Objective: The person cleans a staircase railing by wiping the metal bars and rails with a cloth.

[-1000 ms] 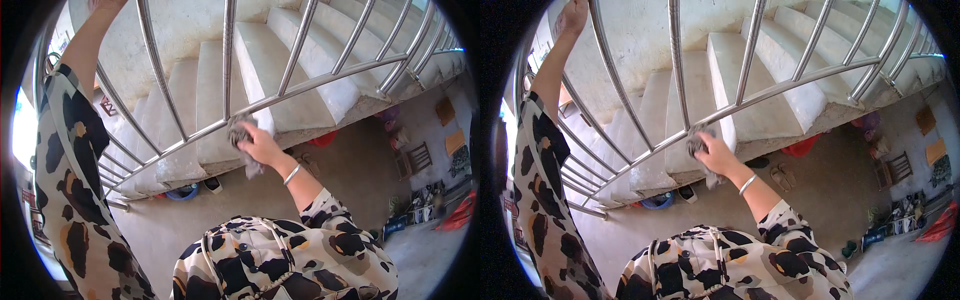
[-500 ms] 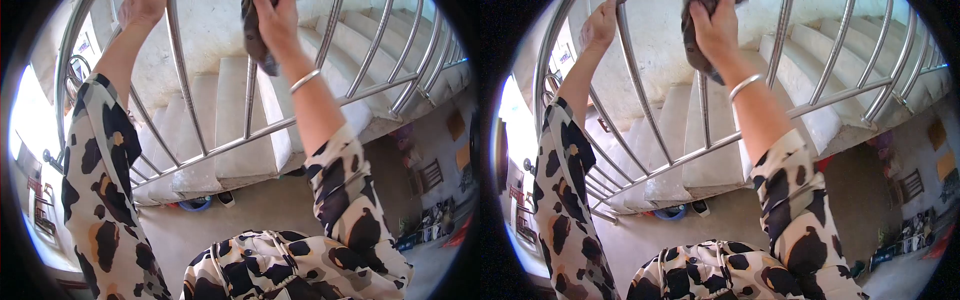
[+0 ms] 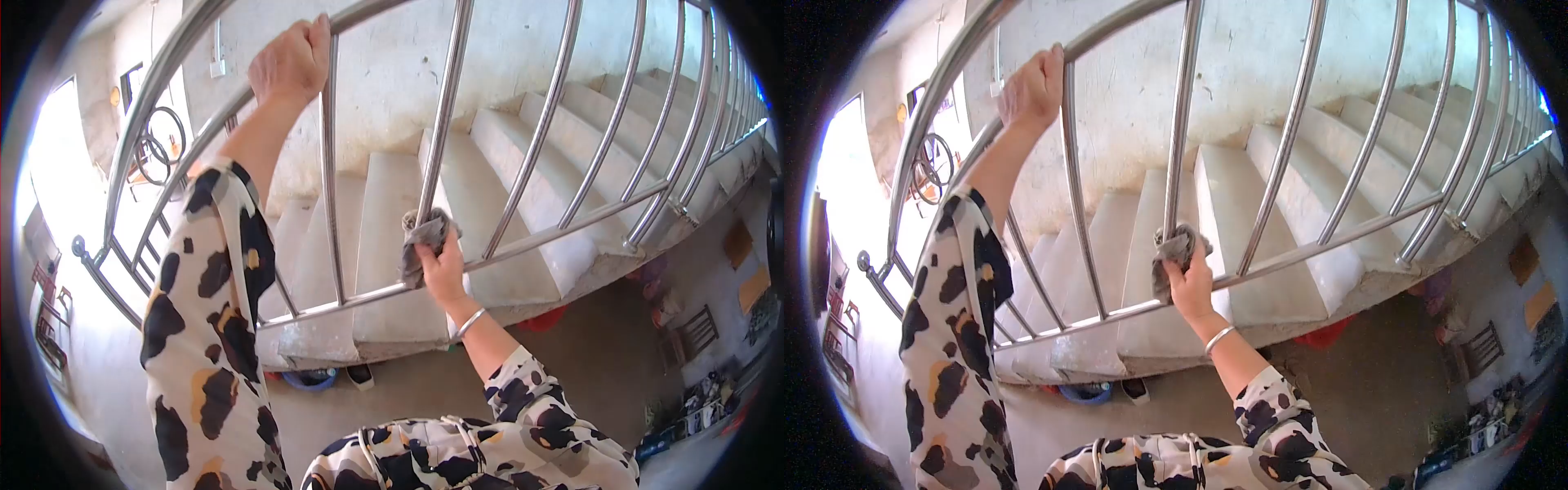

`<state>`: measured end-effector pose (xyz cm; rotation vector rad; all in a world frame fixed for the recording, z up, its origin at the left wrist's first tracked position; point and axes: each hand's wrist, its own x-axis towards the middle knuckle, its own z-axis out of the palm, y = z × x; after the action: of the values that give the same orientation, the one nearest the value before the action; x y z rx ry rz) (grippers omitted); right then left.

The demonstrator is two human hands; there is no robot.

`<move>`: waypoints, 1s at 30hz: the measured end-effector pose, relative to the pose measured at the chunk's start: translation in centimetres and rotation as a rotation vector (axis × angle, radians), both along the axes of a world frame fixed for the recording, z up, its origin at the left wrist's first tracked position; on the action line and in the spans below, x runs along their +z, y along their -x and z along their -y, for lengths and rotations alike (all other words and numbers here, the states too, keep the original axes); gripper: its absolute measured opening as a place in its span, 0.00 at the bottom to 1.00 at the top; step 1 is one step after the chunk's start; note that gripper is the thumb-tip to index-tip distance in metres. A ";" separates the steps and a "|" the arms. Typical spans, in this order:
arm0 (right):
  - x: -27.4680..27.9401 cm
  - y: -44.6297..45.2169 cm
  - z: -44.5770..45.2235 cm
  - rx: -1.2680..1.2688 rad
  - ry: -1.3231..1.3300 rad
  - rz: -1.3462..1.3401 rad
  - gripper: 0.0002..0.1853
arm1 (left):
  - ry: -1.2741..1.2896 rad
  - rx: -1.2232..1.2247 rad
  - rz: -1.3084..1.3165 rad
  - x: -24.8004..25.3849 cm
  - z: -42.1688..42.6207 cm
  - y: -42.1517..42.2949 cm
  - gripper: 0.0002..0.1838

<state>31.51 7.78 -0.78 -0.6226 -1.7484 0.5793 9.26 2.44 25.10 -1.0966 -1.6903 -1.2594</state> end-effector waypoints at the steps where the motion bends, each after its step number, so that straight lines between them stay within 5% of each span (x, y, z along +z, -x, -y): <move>1: 3.0 0.2 -0.1 -0.017 -0.176 -0.078 0.26 | 0.041 -0.021 0.014 0.0 0.2 -0.1 0.28; 7: 23.9 2.7 -2.3 -0.061 -0.489 -0.326 0.24 | 0.016 -0.042 -0.027 0.0 1.0 -0.6 0.25; 11: 28.9 4.5 -3.1 -0.130 -0.578 -0.443 0.26 | 0.040 -0.068 -0.019 0.1 1.1 -0.3 0.24; 14: 26.2 4.8 -3.2 -0.204 -0.517 -0.443 0.25 | 0.039 -0.104 -0.014 0.1 1.2 -0.5 0.25; 18: 13.8 4.0 -2.9 -0.055 -0.360 -0.342 0.29 | 0.012 -0.134 -0.039 -0.1 0.8 -0.1 0.24; 21: 2.3 1.6 -0.3 -0.137 -0.077 0.034 0.29 | -0.019 -0.113 -0.072 -0.2 0.7 0.2 0.25; 24: -4.4 -1.7 1.2 -0.112 -0.170 0.271 0.28 | 0.058 -0.056 -0.044 -0.2 0.3 0.4 0.22; 27: -2.3 -4.5 1.9 -0.177 -0.050 0.360 0.25 | 0.027 -0.043 -0.026 -0.2 0.2 0.1 0.22; 30: 2.8 -7.1 0.7 -0.222 -0.318 0.184 0.24 | -0.074 -0.075 -0.056 -0.3 0.2 -0.1 0.25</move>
<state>38.59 7.09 1.99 -0.6482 -1.8613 0.0880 9.39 2.29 24.76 -1.1494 -1.5611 -1.3151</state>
